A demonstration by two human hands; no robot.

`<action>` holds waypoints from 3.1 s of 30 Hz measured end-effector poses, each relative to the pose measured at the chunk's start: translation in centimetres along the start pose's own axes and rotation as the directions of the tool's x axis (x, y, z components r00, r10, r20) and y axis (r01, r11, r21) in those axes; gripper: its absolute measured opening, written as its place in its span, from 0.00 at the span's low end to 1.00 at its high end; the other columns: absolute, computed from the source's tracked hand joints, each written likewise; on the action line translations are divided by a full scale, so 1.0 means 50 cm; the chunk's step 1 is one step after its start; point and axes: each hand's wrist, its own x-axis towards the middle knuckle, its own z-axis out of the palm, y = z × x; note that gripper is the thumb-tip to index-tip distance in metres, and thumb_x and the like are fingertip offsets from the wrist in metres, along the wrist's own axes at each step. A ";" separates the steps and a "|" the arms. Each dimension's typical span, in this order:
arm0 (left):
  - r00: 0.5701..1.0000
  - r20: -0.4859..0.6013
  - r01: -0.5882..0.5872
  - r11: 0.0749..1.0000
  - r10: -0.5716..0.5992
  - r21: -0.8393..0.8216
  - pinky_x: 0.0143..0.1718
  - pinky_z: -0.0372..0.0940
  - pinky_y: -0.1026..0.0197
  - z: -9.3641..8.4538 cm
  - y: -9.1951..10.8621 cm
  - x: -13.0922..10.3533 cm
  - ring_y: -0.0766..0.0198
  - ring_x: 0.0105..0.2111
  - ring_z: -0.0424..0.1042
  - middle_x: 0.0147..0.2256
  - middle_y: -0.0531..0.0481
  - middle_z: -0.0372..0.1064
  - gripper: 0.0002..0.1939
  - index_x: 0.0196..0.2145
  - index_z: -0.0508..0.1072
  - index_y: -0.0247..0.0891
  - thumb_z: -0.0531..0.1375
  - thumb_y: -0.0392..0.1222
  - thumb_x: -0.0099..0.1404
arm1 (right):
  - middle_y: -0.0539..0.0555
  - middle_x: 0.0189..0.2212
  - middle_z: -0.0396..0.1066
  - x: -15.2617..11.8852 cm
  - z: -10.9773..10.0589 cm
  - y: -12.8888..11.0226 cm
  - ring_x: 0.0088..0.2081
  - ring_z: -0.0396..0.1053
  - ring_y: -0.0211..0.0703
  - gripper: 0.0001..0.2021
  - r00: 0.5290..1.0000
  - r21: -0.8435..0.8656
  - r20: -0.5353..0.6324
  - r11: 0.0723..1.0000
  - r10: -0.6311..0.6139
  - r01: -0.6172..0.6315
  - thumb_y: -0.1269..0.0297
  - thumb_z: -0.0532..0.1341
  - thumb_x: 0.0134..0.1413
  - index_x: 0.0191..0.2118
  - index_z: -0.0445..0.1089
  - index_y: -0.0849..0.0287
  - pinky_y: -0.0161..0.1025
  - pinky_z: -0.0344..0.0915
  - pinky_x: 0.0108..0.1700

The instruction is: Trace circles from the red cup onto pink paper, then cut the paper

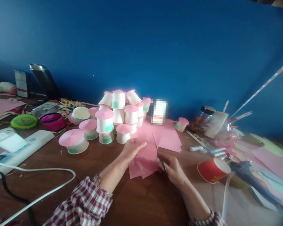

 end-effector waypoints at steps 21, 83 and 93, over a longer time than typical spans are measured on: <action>0.999 -0.036 0.001 1.000 -0.002 -0.027 0.26 0.64 0.62 0.007 -0.003 0.000 0.60 0.24 0.72 0.24 0.45 0.73 0.20 0.31 0.75 0.31 0.69 0.50 0.46 | 0.47 0.18 0.58 -0.001 0.002 -0.010 0.21 0.56 0.35 0.26 0.999 0.028 -0.015 0.999 0.040 -0.039 0.44 0.62 0.48 0.38 0.72 0.67 0.35 0.54 0.24; 1.000 -0.027 0.014 1.000 -0.014 0.005 0.25 0.63 0.61 0.001 -0.003 0.001 0.61 0.23 0.71 0.23 0.46 0.73 0.17 0.27 0.74 0.31 0.69 0.49 0.46 | 0.48 0.17 0.60 0.002 -0.002 -0.010 0.19 0.56 0.33 0.24 0.999 0.000 -0.017 0.999 0.033 -0.033 0.44 0.63 0.47 0.31 0.71 0.66 0.34 0.54 0.23; 1.000 -0.014 0.011 1.000 -0.011 0.015 0.24 0.62 0.62 0.003 0.006 -0.002 0.61 0.23 0.71 0.22 0.47 0.72 0.17 0.25 0.73 0.32 0.69 0.49 0.46 | 0.47 0.17 0.61 0.001 -0.004 -0.004 0.18 0.57 0.33 0.26 0.998 -0.002 -0.022 0.998 0.061 -0.061 0.44 0.63 0.47 0.36 0.72 0.68 0.34 0.54 0.22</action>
